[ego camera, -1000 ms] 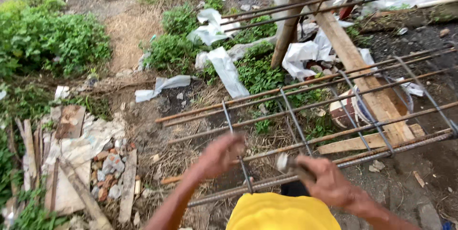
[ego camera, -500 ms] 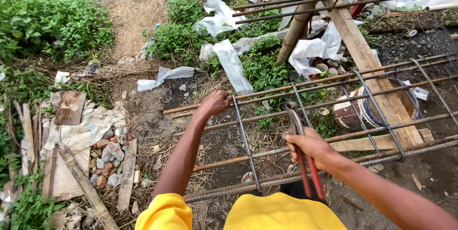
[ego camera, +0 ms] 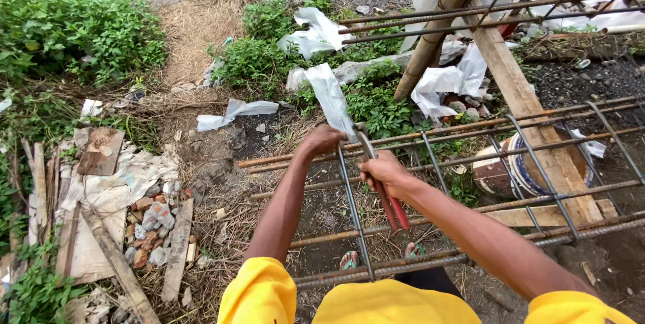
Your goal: The person ties a rebar mesh using wire and pliers. They wrap wire around intersections of the rebar grid and twist it with pliers to secure the connections.
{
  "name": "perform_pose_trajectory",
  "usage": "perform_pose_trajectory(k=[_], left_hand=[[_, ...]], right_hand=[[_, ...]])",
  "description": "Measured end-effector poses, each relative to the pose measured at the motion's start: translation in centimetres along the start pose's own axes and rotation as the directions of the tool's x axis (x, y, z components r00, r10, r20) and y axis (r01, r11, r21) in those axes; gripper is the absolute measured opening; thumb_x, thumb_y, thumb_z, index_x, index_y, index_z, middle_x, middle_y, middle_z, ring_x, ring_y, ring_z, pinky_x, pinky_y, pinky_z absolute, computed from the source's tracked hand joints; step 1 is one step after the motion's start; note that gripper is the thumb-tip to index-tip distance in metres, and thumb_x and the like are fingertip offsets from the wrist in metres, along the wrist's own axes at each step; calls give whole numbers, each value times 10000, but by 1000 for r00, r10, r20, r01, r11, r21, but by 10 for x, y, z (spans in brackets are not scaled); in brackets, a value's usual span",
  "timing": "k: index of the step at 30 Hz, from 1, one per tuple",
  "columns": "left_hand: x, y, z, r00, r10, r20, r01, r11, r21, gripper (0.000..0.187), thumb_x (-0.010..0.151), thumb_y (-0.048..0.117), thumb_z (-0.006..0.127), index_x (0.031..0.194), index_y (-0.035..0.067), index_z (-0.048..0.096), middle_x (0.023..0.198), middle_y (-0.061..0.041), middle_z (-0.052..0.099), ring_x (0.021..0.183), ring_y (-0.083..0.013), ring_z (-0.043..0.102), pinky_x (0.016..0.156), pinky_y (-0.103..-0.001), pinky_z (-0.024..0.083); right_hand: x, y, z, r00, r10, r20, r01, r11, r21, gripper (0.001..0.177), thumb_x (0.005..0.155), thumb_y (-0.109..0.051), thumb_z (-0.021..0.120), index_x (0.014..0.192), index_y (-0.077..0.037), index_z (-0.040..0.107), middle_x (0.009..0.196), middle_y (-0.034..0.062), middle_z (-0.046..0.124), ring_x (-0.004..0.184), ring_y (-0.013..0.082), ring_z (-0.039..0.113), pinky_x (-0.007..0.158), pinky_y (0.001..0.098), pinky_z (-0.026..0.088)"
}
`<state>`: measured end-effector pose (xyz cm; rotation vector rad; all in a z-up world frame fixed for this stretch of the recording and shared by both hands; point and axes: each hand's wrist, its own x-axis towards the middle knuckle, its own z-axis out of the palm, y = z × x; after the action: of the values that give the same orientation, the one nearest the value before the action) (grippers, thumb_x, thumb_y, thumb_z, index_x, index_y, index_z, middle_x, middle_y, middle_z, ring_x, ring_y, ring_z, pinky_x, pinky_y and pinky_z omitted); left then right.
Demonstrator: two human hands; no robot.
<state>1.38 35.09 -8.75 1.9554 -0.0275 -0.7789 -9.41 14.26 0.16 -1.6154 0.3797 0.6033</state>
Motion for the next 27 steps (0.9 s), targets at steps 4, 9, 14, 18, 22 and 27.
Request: perform_pose_trajectory(k=[4, 9, 14, 18, 22, 27], left_hand=[[-31, 17, -1, 989, 64, -133, -89, 978, -187, 368, 968, 294, 706, 1231, 38, 697, 1000, -181, 721, 923, -239, 708, 858, -405, 562], [-28, 12, 1, 930, 141, -338, -238, 935, -263, 232, 947, 205, 590, 988, 13, 713, 748, -126, 740, 670, -169, 728, 588, -300, 582], [-23, 11, 8, 903, 122, -413, -261, 918, -299, 220, 937, 169, 573, 963, -10, 698, 694, -138, 737, 597, -181, 740, 517, -320, 623], [-22, 12, 13, 867, 136, -479, -304, 907, -292, 229, 999, 132, 531, 1026, -20, 700, 760, -172, 718, 648, -211, 723, 620, -325, 613], [-35, 20, 12, 863, 152, -482, -314, 909, -275, 230, 1013, 138, 516, 1000, -5, 695, 745, -151, 721, 666, -220, 724, 645, -326, 607], [-72, 41, 14, 805, 276, -526, -404, 903, -144, 204, 1009, 139, 562, 935, -10, 680, 730, -183, 707, 770, -286, 708, 794, -405, 564]], right_hand=[[14, 8, 14, 998, 10, 55, -8, 1000, -25, 82, 858, -26, 623, 912, 34, 629, 542, 95, 622, 362, 148, 567, 324, 299, 502], [26, 4, 22, 997, -76, 24, 78, 991, -105, 69, 831, -15, 605, 889, 21, 606, 533, 79, 590, 341, 123, 526, 299, 263, 468], [22, 0, 20, 995, -96, -6, 93, 974, -208, 82, 804, -21, 627, 876, 11, 648, 507, 94, 591, 324, 134, 525, 295, 260, 465], [10, -14, 35, 995, -98, -16, 89, 948, -306, 121, 827, 1, 583, 919, 53, 643, 524, 99, 561, 340, 149, 488, 304, 260, 447], [39, 9, 27, 997, -75, 28, 79, 972, -223, 189, 806, 23, 563, 976, 69, 633, 553, 95, 560, 371, 140, 505, 341, 248, 470], [22, -21, 25, 996, -4, 91, 15, 993, -116, 205, 896, 5, 521, 1084, 64, 578, 618, 80, 548, 409, 128, 486, 353, 223, 455]])
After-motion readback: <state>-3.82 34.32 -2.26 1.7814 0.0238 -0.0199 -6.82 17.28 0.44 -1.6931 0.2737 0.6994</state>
